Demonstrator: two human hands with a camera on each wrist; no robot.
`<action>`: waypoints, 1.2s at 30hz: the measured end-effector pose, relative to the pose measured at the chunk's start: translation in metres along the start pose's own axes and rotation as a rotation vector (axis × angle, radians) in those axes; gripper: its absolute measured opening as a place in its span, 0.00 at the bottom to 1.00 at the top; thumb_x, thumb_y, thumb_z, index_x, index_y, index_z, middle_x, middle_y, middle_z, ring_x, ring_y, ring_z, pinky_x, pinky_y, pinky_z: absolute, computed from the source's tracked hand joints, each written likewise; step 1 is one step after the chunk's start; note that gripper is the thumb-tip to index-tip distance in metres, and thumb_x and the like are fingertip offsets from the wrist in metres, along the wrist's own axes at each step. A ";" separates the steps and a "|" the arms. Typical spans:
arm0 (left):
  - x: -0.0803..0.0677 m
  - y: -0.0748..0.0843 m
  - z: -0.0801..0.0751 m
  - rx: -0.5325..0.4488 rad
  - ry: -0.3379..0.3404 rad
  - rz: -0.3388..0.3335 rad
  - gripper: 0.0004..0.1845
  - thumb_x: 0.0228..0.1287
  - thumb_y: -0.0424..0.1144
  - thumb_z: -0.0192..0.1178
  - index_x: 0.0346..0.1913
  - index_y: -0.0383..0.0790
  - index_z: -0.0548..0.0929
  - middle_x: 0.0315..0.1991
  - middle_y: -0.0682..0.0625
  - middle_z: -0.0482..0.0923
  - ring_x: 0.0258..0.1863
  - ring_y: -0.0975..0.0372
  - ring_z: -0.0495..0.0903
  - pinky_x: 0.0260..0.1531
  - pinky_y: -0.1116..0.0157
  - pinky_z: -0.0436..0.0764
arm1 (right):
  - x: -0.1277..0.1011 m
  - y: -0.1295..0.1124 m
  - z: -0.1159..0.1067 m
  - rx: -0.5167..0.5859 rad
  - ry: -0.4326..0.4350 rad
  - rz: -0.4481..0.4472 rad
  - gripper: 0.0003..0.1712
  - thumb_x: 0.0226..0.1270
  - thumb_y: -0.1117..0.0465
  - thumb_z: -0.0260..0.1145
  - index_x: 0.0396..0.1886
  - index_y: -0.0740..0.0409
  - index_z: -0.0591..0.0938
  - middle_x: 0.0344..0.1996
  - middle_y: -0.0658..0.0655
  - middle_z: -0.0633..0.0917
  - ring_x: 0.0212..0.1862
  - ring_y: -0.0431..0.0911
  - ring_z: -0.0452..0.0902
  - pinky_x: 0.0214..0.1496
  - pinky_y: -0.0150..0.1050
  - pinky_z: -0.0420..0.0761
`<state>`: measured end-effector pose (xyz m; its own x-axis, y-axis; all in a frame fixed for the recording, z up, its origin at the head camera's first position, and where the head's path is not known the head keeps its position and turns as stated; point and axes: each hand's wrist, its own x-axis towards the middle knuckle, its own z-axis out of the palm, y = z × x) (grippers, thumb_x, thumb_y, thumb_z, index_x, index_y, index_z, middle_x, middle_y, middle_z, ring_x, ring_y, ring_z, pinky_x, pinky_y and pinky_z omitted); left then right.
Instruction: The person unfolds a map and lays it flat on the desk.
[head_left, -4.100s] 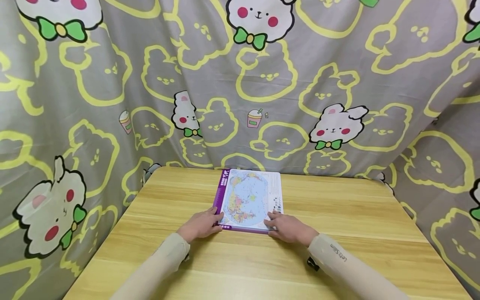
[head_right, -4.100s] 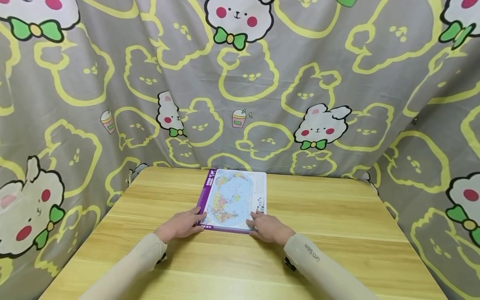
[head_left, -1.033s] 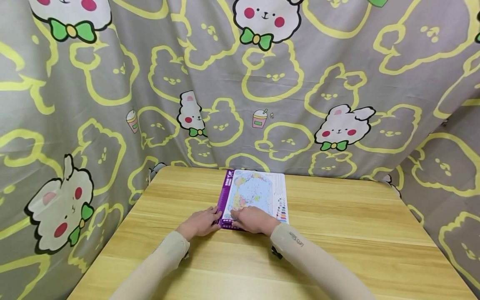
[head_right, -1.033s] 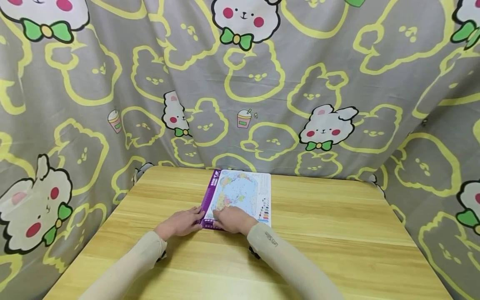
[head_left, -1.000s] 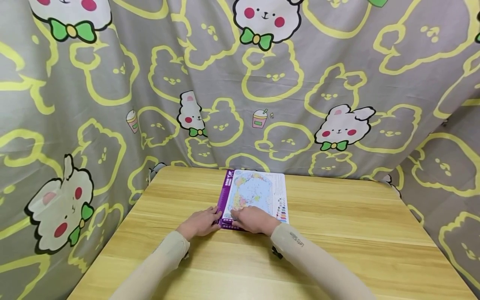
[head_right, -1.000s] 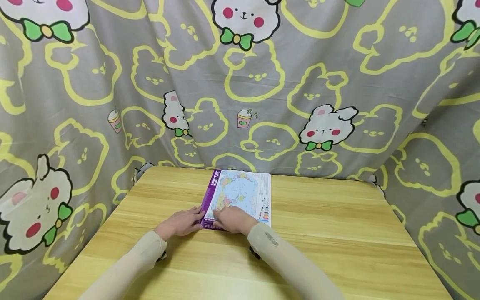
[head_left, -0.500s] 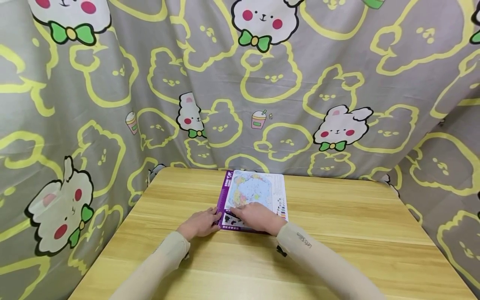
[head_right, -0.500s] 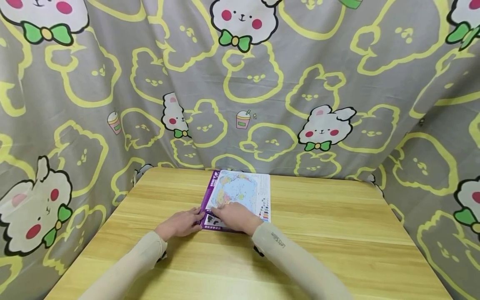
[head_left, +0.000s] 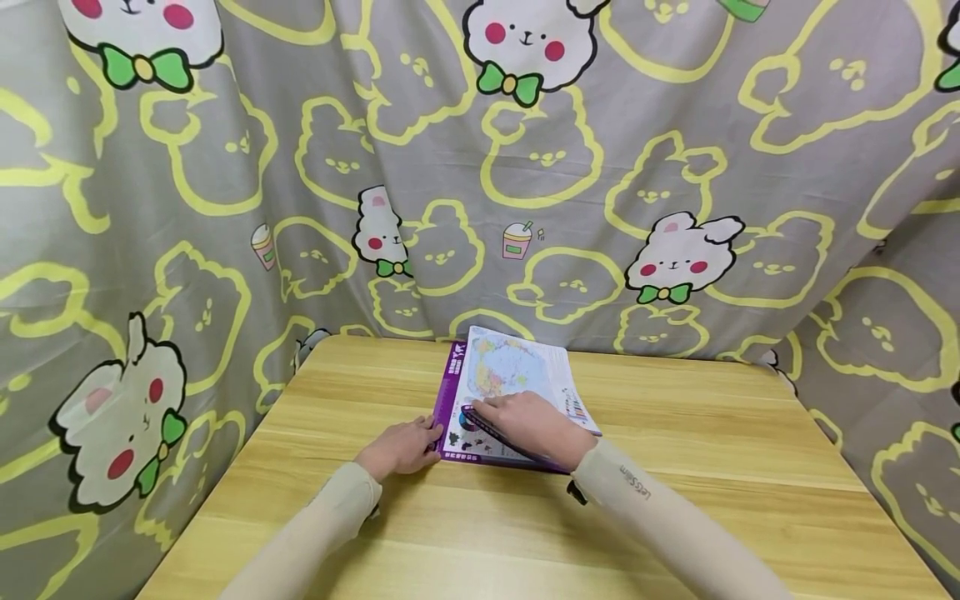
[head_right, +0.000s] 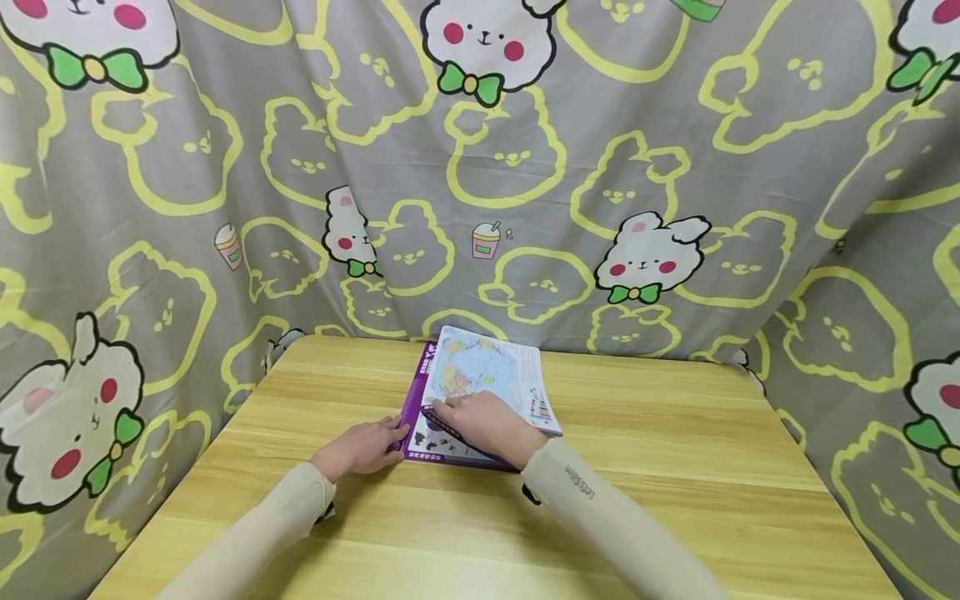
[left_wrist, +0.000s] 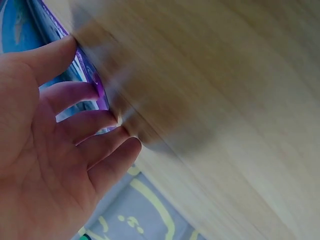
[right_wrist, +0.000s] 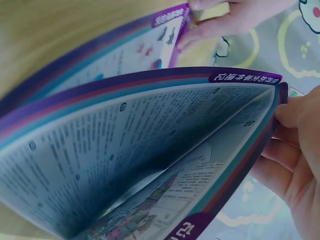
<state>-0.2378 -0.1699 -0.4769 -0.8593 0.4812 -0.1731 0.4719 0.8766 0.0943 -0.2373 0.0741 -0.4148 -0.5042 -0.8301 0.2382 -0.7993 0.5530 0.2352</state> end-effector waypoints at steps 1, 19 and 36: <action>0.000 0.001 0.000 -0.002 -0.003 -0.004 0.30 0.67 0.49 0.56 0.66 0.35 0.69 0.67 0.37 0.62 0.66 0.46 0.62 0.62 0.51 0.65 | -0.002 0.001 -0.003 -0.012 0.011 -0.006 0.18 0.70 0.66 0.54 0.57 0.53 0.77 0.47 0.53 0.85 0.42 0.44 0.83 0.40 0.40 0.82; 0.005 0.011 0.004 0.048 0.001 -0.057 0.33 0.67 0.53 0.54 0.66 0.33 0.68 0.67 0.36 0.62 0.65 0.45 0.63 0.62 0.50 0.65 | -0.042 0.019 -0.043 -0.044 0.023 -0.010 0.24 0.66 0.69 0.60 0.63 0.57 0.74 0.57 0.56 0.79 0.54 0.48 0.78 0.49 0.42 0.80; 0.009 0.023 0.005 0.075 0.040 -0.129 0.40 0.62 0.62 0.54 0.64 0.30 0.70 0.63 0.35 0.67 0.61 0.45 0.68 0.55 0.48 0.72 | -0.086 0.044 -0.062 -0.056 0.161 0.022 0.30 0.57 0.74 0.66 0.62 0.59 0.75 0.56 0.58 0.79 0.53 0.51 0.78 0.45 0.47 0.81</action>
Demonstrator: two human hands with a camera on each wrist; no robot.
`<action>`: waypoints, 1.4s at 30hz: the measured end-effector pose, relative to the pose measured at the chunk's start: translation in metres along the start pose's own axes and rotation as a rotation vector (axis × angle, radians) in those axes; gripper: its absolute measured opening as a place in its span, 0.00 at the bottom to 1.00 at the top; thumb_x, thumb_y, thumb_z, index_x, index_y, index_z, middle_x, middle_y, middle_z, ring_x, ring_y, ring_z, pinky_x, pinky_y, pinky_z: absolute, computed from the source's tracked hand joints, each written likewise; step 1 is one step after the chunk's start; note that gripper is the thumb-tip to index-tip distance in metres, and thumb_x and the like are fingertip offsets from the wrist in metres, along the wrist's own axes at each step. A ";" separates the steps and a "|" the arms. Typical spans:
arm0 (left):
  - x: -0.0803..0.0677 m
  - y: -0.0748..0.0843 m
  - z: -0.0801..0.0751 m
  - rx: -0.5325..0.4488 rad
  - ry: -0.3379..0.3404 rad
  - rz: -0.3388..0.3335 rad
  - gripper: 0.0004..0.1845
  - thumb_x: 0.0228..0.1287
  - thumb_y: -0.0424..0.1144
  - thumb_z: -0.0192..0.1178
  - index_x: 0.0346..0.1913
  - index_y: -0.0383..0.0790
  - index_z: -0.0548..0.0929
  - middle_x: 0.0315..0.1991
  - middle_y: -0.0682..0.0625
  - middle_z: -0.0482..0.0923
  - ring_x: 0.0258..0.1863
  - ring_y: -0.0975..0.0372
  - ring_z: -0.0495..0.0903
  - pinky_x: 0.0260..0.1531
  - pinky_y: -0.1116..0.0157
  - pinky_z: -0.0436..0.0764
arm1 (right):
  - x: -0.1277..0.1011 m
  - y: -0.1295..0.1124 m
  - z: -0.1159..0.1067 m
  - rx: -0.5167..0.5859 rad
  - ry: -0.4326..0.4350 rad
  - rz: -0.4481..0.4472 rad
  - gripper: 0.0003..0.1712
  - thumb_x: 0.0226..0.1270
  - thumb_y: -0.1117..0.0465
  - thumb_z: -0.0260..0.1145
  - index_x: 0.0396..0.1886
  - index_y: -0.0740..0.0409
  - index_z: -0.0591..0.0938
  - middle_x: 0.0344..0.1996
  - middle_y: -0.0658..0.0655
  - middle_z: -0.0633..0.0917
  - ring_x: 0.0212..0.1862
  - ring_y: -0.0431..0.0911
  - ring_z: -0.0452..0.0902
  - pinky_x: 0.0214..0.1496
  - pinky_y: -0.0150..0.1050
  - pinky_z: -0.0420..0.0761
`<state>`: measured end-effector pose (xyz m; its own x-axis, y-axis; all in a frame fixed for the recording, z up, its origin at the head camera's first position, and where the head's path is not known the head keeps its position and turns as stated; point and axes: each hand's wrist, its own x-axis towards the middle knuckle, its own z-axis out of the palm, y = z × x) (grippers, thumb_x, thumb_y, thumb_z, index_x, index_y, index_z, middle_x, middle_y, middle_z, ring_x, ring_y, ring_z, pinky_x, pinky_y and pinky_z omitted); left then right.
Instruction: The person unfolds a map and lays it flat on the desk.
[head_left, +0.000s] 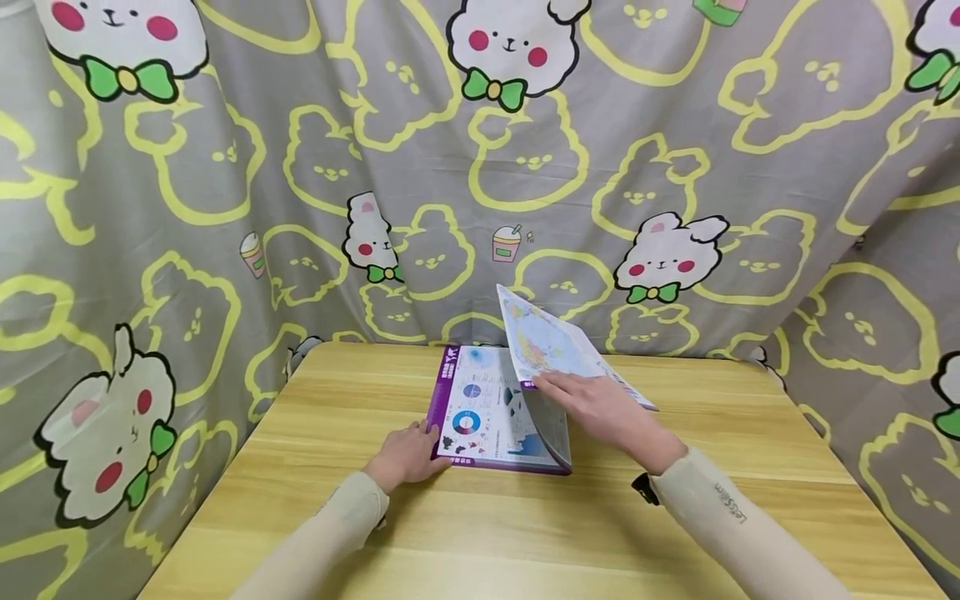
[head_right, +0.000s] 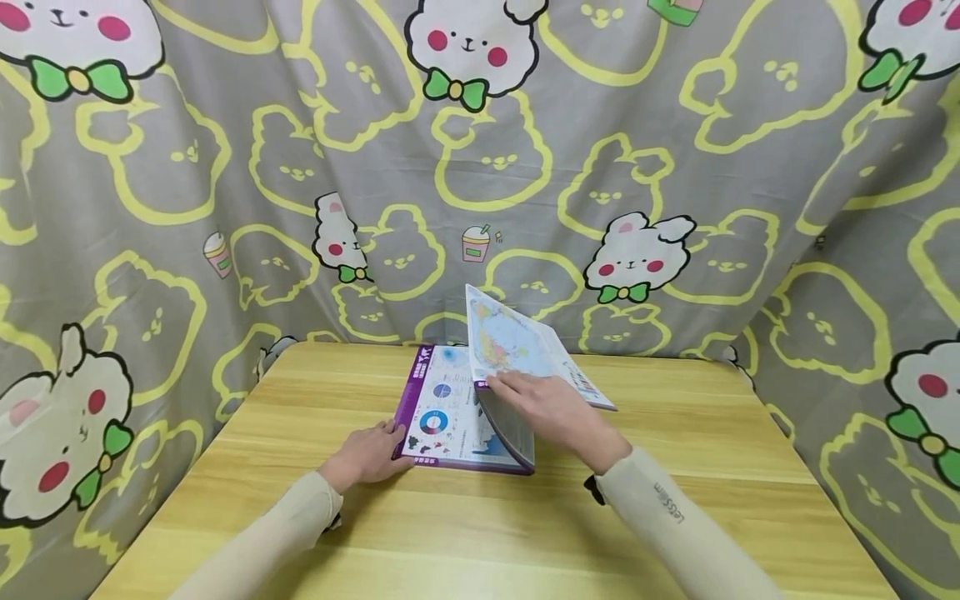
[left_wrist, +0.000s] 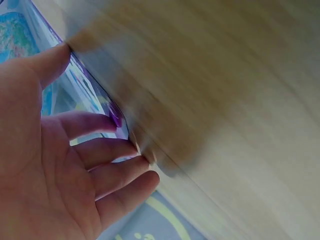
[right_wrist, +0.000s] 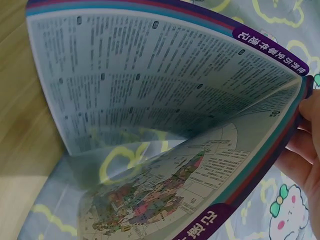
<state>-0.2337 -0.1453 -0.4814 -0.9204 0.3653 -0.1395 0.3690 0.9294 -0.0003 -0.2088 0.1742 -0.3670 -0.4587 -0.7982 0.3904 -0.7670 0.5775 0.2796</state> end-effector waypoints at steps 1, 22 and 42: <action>0.000 0.000 0.001 -0.003 0.002 -0.004 0.40 0.62 0.62 0.55 0.63 0.30 0.70 0.63 0.35 0.68 0.61 0.45 0.68 0.54 0.48 0.73 | -0.002 0.001 -0.001 -0.001 0.008 0.002 0.31 0.57 0.74 0.66 0.62 0.59 0.75 0.56 0.58 0.79 0.53 0.52 0.78 0.45 0.47 0.81; -0.001 -0.001 0.001 -0.006 -0.007 -0.030 0.40 0.62 0.62 0.55 0.64 0.30 0.70 0.64 0.36 0.67 0.63 0.46 0.67 0.55 0.48 0.72 | -0.038 0.021 -0.005 0.001 0.111 0.013 0.38 0.46 0.76 0.68 0.62 0.59 0.73 0.53 0.59 0.81 0.46 0.53 0.80 0.36 0.50 0.82; -0.007 -0.003 0.000 -0.030 0.009 -0.024 0.40 0.62 0.61 0.55 0.63 0.27 0.70 0.63 0.33 0.66 0.63 0.45 0.66 0.56 0.48 0.71 | -0.068 0.037 -0.011 -0.047 0.224 -0.009 0.32 0.79 0.59 0.26 0.56 0.62 0.78 0.49 0.61 0.82 0.45 0.55 0.81 0.34 0.50 0.82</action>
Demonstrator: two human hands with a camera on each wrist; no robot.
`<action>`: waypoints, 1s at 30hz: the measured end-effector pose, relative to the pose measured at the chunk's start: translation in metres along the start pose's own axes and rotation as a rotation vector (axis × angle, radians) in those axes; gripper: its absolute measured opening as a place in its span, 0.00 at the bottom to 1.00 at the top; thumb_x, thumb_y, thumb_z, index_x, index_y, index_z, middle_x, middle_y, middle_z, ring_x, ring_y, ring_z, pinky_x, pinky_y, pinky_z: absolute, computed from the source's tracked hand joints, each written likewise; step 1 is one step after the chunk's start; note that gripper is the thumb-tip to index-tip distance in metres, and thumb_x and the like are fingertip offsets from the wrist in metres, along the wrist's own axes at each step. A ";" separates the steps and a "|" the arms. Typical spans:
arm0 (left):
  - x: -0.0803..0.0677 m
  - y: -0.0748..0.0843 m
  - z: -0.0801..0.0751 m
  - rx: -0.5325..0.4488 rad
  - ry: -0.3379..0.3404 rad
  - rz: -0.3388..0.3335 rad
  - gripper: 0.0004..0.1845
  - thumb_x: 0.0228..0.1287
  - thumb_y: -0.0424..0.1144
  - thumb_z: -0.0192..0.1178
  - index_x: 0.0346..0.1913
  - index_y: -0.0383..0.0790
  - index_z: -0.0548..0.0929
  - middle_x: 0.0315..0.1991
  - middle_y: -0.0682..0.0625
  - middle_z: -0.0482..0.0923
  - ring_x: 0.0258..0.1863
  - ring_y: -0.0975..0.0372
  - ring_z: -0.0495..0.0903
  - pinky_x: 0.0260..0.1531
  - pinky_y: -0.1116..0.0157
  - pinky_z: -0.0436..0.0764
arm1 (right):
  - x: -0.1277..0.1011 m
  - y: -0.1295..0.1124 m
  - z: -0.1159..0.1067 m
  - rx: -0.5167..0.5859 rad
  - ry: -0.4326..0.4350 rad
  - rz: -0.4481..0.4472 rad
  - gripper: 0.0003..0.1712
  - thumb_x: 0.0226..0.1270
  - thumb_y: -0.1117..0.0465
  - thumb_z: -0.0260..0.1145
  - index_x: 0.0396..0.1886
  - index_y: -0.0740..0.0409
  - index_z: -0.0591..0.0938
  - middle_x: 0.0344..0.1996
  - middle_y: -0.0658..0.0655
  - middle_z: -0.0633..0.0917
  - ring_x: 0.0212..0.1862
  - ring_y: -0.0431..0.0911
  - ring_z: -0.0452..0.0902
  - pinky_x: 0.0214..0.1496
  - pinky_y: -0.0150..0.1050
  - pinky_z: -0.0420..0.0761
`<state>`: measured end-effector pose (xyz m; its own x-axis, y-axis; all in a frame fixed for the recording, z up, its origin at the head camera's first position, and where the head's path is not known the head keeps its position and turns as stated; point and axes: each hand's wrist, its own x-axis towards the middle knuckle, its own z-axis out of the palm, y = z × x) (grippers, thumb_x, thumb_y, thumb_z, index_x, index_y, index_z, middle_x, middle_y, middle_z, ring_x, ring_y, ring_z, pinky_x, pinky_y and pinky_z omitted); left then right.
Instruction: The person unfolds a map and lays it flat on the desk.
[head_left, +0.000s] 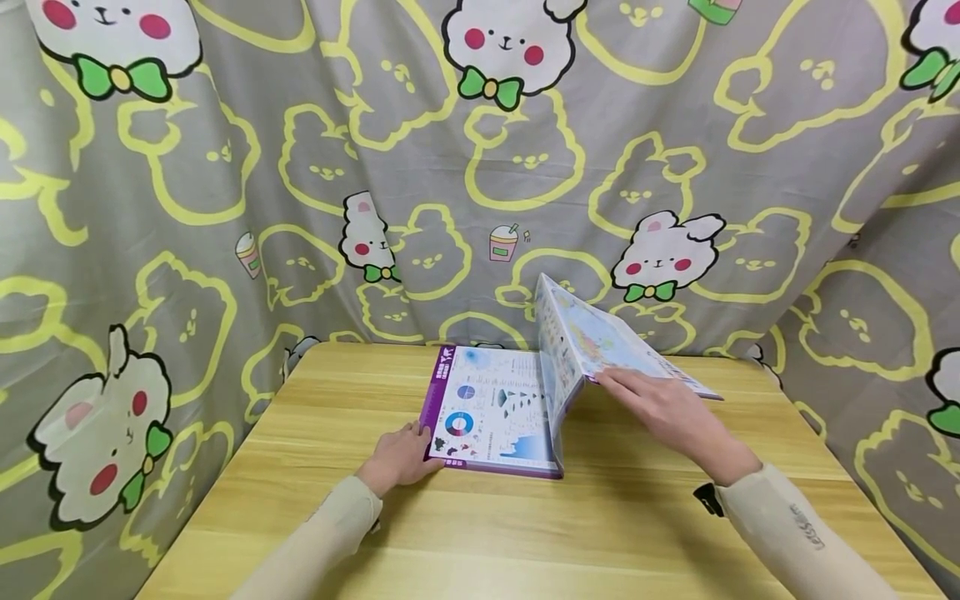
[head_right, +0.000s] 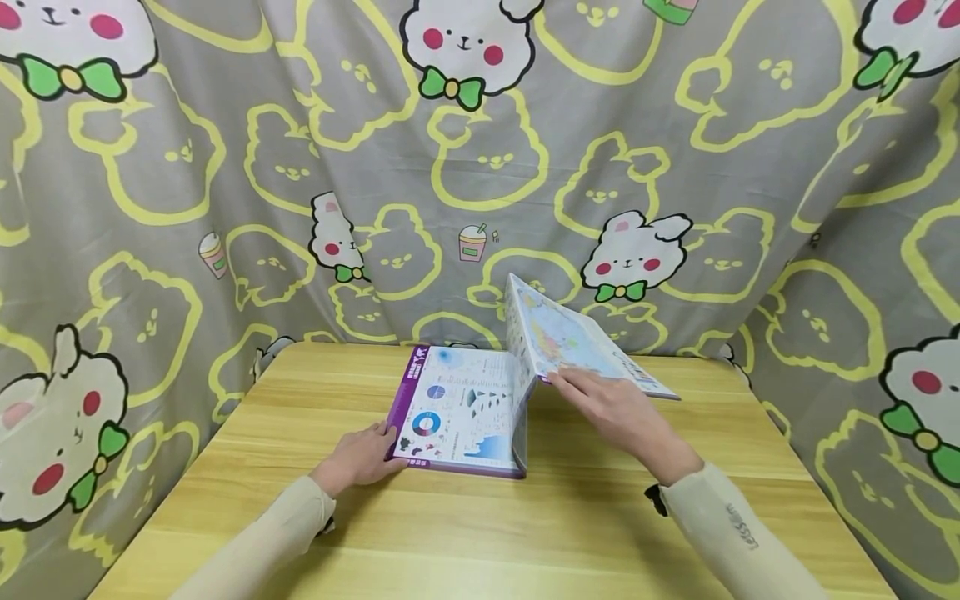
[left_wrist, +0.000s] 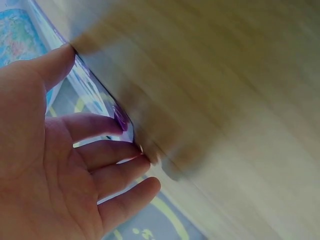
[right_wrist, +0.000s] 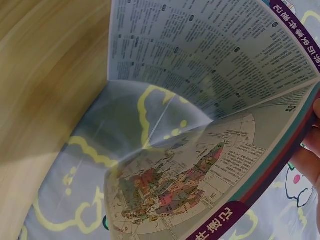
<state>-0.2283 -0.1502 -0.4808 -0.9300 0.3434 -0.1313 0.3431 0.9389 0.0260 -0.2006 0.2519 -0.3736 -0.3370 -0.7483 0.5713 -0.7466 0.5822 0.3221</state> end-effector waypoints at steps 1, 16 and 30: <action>0.000 0.000 0.000 0.001 0.006 0.004 0.40 0.63 0.61 0.55 0.63 0.27 0.70 0.63 0.33 0.66 0.63 0.45 0.66 0.55 0.48 0.72 | -0.001 0.001 0.000 0.000 0.006 -0.003 0.32 0.79 0.59 0.26 0.56 0.62 0.78 0.49 0.61 0.82 0.44 0.55 0.81 0.33 0.49 0.82; -0.004 -0.007 0.000 -0.016 -0.029 -0.015 0.40 0.64 0.60 0.54 0.64 0.26 0.67 0.65 0.32 0.63 0.65 0.44 0.63 0.59 0.48 0.68 | -0.017 0.006 -0.006 -0.005 0.053 0.001 0.29 0.79 0.60 0.30 0.57 0.62 0.77 0.50 0.61 0.82 0.45 0.54 0.81 0.31 0.51 0.81; -0.009 -0.017 0.001 -0.039 -0.040 -0.015 0.40 0.65 0.58 0.53 0.65 0.24 0.65 0.65 0.29 0.61 0.65 0.42 0.62 0.60 0.48 0.67 | -0.032 0.012 -0.006 -0.007 0.084 0.015 0.27 0.79 0.60 0.33 0.57 0.63 0.77 0.50 0.62 0.82 0.43 0.54 0.81 0.32 0.51 0.81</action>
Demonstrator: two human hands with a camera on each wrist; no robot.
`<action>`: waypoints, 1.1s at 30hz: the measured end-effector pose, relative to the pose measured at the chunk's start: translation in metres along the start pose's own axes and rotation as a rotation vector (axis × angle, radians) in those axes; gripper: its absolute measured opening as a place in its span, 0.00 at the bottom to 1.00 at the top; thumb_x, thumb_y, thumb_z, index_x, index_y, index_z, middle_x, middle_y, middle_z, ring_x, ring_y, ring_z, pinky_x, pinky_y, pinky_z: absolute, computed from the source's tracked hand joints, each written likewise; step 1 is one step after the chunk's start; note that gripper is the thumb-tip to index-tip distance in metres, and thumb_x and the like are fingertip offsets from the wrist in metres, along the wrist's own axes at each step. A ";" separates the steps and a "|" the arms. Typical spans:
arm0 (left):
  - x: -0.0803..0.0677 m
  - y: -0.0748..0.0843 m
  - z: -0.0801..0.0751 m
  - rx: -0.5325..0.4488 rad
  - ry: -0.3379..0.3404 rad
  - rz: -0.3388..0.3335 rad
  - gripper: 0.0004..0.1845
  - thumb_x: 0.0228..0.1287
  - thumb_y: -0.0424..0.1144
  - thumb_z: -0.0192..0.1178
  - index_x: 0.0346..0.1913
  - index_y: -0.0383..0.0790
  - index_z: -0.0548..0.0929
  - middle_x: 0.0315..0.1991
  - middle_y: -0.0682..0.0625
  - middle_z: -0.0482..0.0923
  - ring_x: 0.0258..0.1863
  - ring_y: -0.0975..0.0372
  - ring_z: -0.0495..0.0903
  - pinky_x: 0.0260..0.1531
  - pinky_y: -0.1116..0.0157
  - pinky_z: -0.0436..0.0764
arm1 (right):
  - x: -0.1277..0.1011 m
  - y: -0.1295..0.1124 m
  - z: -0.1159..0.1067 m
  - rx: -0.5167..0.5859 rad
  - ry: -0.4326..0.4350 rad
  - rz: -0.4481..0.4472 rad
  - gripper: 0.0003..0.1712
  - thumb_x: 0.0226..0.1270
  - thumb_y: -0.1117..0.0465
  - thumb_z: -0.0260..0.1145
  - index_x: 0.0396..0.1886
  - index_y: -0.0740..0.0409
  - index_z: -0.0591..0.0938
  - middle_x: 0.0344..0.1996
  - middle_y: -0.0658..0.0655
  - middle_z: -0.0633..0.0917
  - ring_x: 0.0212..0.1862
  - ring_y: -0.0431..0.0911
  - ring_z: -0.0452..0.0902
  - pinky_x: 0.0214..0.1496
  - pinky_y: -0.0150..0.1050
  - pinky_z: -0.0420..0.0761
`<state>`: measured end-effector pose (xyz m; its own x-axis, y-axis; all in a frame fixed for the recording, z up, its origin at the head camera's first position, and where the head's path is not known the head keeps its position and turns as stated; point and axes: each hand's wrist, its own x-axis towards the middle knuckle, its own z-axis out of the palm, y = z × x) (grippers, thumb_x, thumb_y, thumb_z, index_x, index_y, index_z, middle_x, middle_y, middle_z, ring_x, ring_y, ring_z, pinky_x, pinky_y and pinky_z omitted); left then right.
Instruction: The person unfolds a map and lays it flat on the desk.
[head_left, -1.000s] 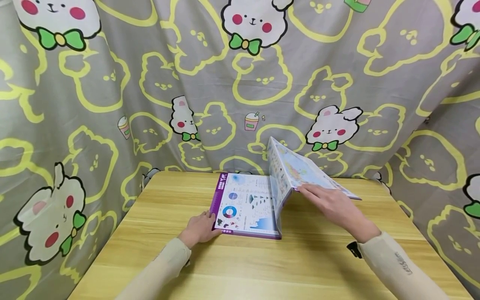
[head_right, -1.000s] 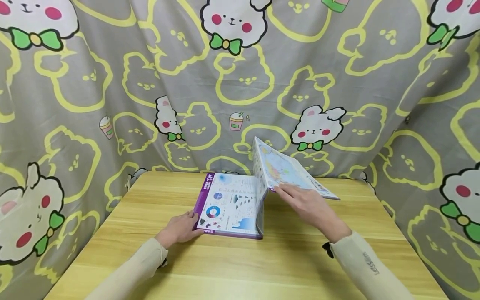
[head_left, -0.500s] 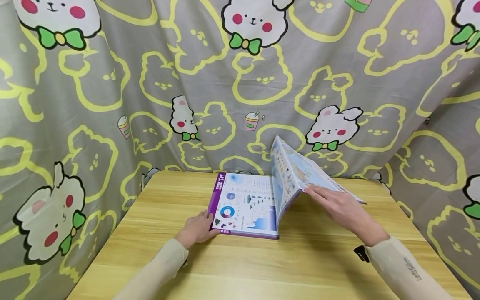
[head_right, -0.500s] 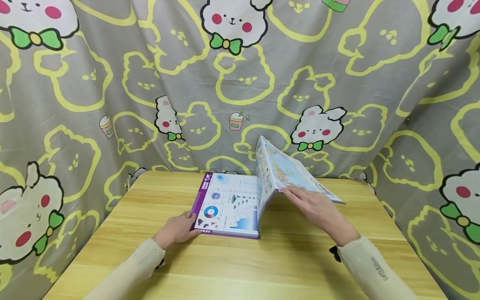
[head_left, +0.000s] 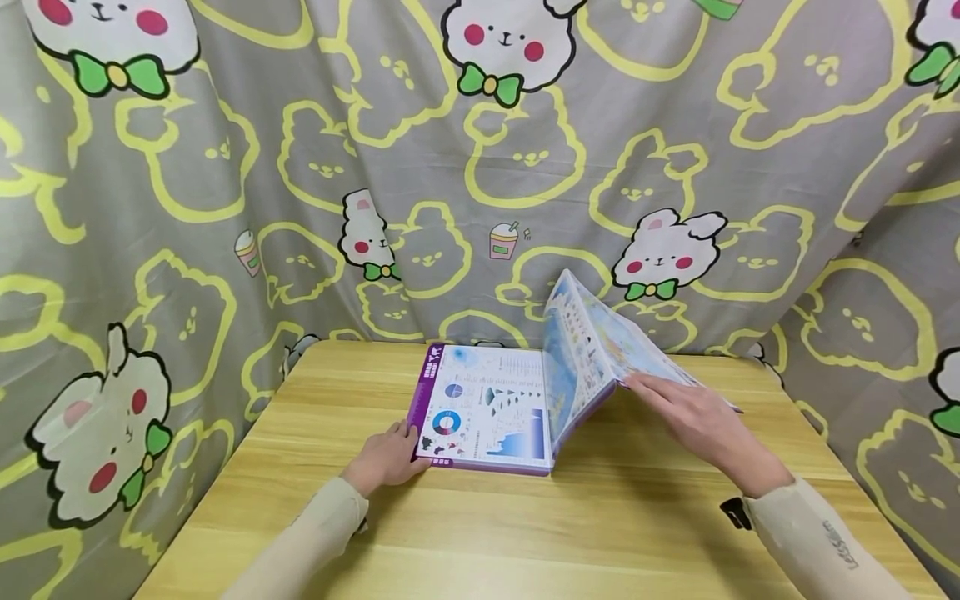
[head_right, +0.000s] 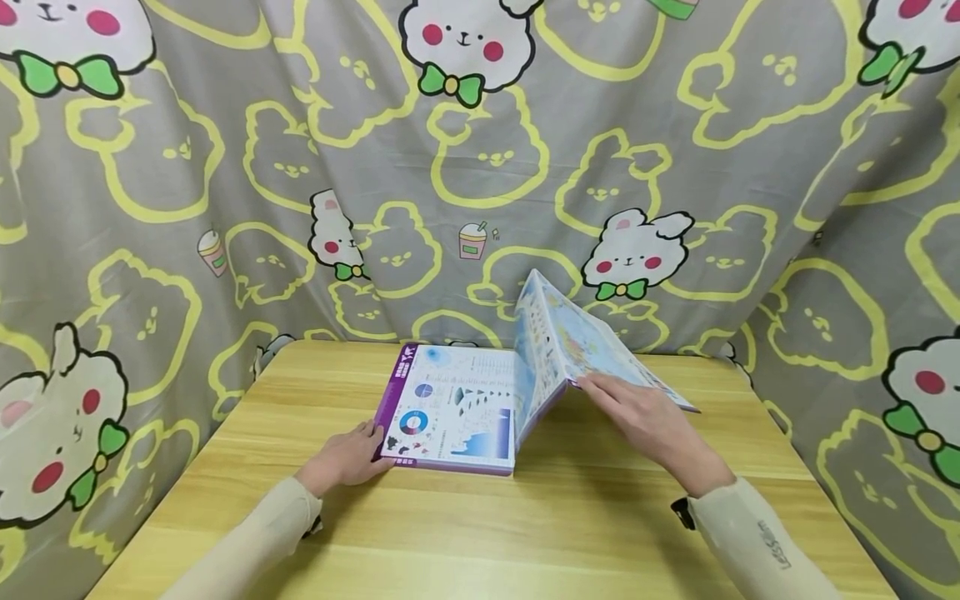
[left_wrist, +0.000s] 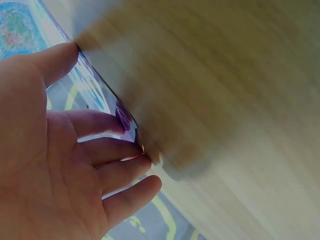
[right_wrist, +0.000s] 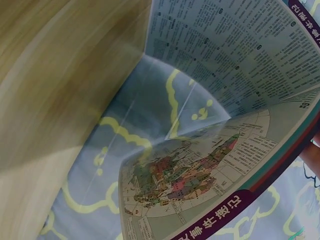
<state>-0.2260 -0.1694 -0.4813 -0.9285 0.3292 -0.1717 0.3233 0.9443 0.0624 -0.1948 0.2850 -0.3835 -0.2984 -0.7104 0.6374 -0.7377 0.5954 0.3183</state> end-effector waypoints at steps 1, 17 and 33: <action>0.000 0.000 0.000 -0.003 -0.002 0.000 0.40 0.66 0.58 0.53 0.65 0.23 0.65 0.65 0.29 0.61 0.65 0.42 0.61 0.61 0.48 0.66 | -0.001 0.000 0.000 0.000 -0.001 0.005 0.27 0.79 0.60 0.33 0.57 0.63 0.77 0.51 0.62 0.81 0.43 0.54 0.81 0.32 0.51 0.81; -0.001 -0.008 -0.001 -0.016 -0.015 -0.040 0.43 0.65 0.59 0.53 0.63 0.19 0.64 0.64 0.26 0.60 0.65 0.39 0.60 0.61 0.46 0.65 | -0.020 0.001 -0.002 -0.016 -0.005 0.039 0.26 0.80 0.60 0.33 0.58 0.61 0.77 0.49 0.62 0.82 0.38 0.54 0.82 0.27 0.50 0.81; -0.006 -0.025 -0.002 -0.049 -0.019 -0.067 0.43 0.65 0.58 0.54 0.63 0.17 0.63 0.64 0.24 0.57 0.65 0.37 0.59 0.61 0.45 0.63 | -0.045 0.003 0.004 -0.037 -0.062 0.075 0.28 0.80 0.60 0.30 0.57 0.62 0.77 0.47 0.60 0.83 0.35 0.53 0.82 0.21 0.47 0.79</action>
<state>-0.2290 -0.1948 -0.4802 -0.9441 0.2653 -0.1954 0.2503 0.9632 0.0983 -0.1857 0.3172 -0.4138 -0.3896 -0.6843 0.6164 -0.6892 0.6606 0.2978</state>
